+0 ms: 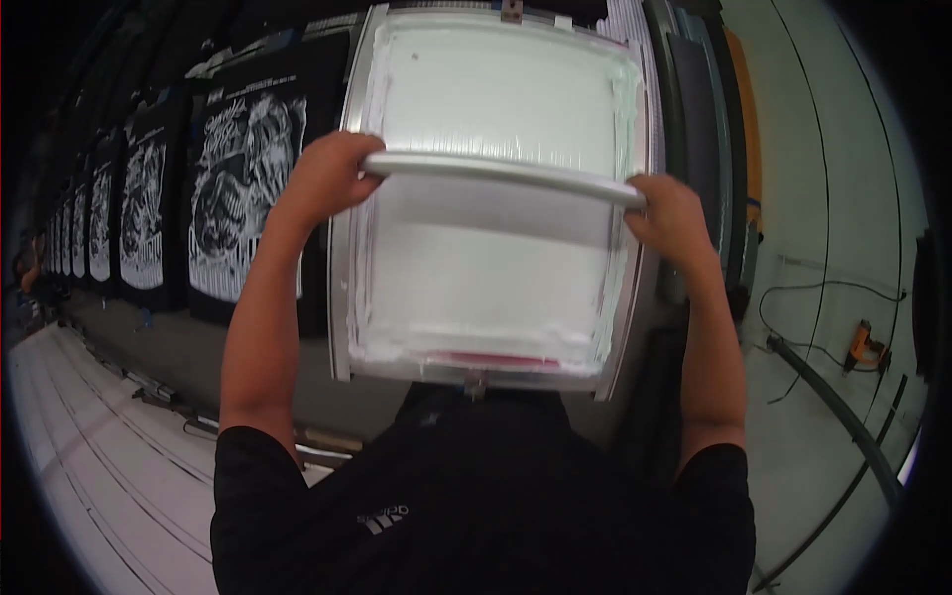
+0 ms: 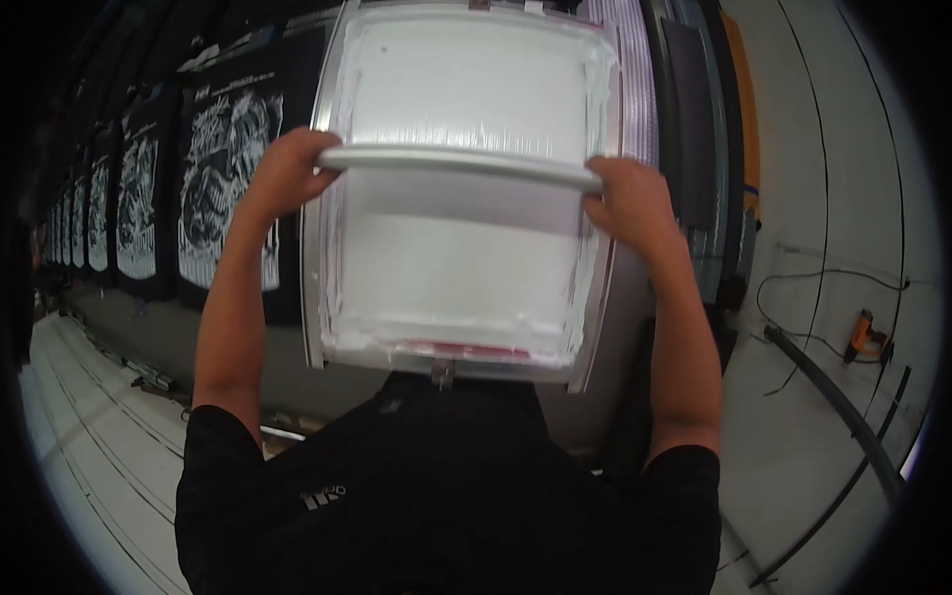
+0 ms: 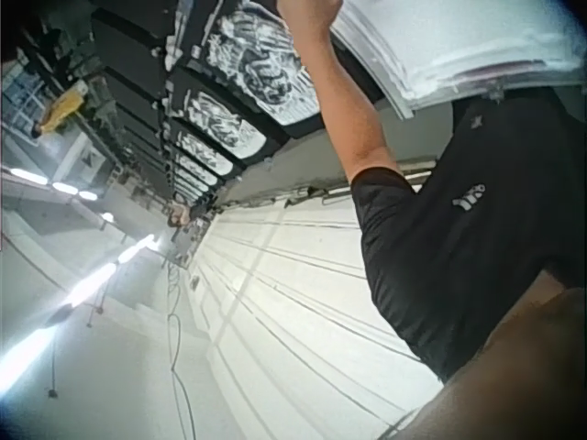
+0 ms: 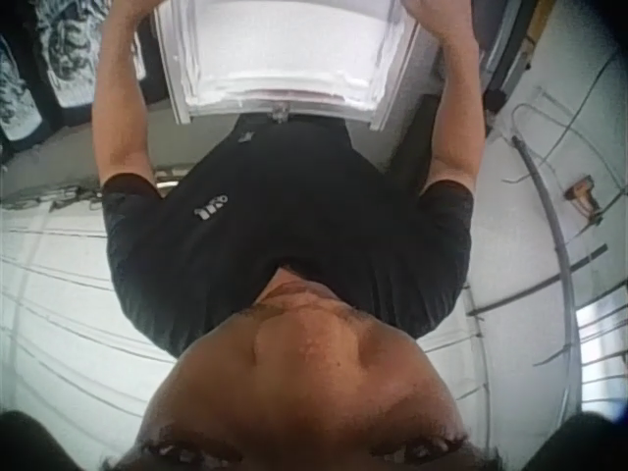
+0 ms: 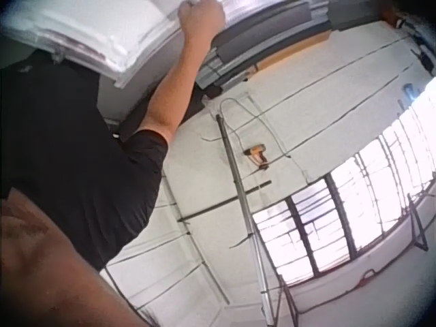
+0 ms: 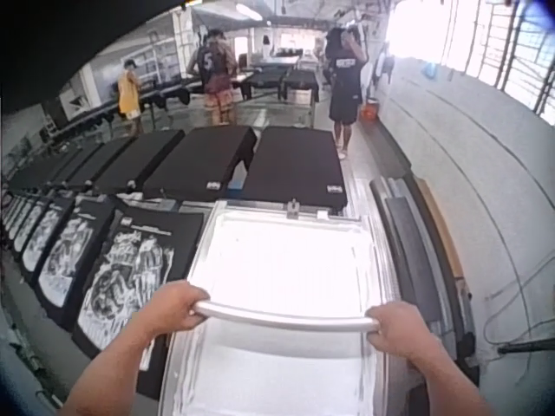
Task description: The recorder is manually screen printing multiple t-shirts on a production line, applying ink with a squeegee and refilling ink midway.
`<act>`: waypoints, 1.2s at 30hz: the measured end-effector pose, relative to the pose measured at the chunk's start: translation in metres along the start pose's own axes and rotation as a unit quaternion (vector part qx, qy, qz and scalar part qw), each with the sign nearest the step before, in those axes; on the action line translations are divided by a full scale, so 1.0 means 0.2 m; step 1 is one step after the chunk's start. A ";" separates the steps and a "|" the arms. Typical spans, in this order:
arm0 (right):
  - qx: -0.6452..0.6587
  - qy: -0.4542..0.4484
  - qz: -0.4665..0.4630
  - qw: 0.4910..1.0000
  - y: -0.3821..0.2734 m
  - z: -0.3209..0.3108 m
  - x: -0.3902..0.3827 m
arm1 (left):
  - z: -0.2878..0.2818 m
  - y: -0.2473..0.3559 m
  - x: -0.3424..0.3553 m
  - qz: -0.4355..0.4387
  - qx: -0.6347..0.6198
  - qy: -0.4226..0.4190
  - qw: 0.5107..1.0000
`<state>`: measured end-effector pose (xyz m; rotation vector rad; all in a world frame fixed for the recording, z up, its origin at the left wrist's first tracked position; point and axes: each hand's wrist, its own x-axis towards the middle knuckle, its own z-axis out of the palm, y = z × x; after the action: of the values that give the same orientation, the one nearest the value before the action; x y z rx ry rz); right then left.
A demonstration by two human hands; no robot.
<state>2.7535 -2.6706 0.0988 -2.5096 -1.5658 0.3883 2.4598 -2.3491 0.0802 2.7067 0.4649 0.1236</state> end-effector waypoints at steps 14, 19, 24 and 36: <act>-0.147 0.074 -0.036 0.986 0.14 0.46 0.42 | 0.43 -0.22 0.21 0.012 0.132 0.111 0.985; -0.033 0.015 -0.055 0.998 -0.12 0.29 -0.27 | 0.25 0.13 -0.39 0.024 0.080 0.081 0.993; 0.015 0.020 -0.073 0.997 -0.39 0.23 -0.93 | 0.15 0.47 -1.03 -0.010 0.029 0.016 0.999; 0.015 -0.038 -0.010 0.999 -0.42 0.51 -1.20 | 0.43 0.55 -1.35 -0.014 0.000 0.033 0.999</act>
<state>2.5505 -2.8497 0.0569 -2.4836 -1.5978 0.5062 2.2516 -2.5669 0.0375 2.7019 0.5213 0.2058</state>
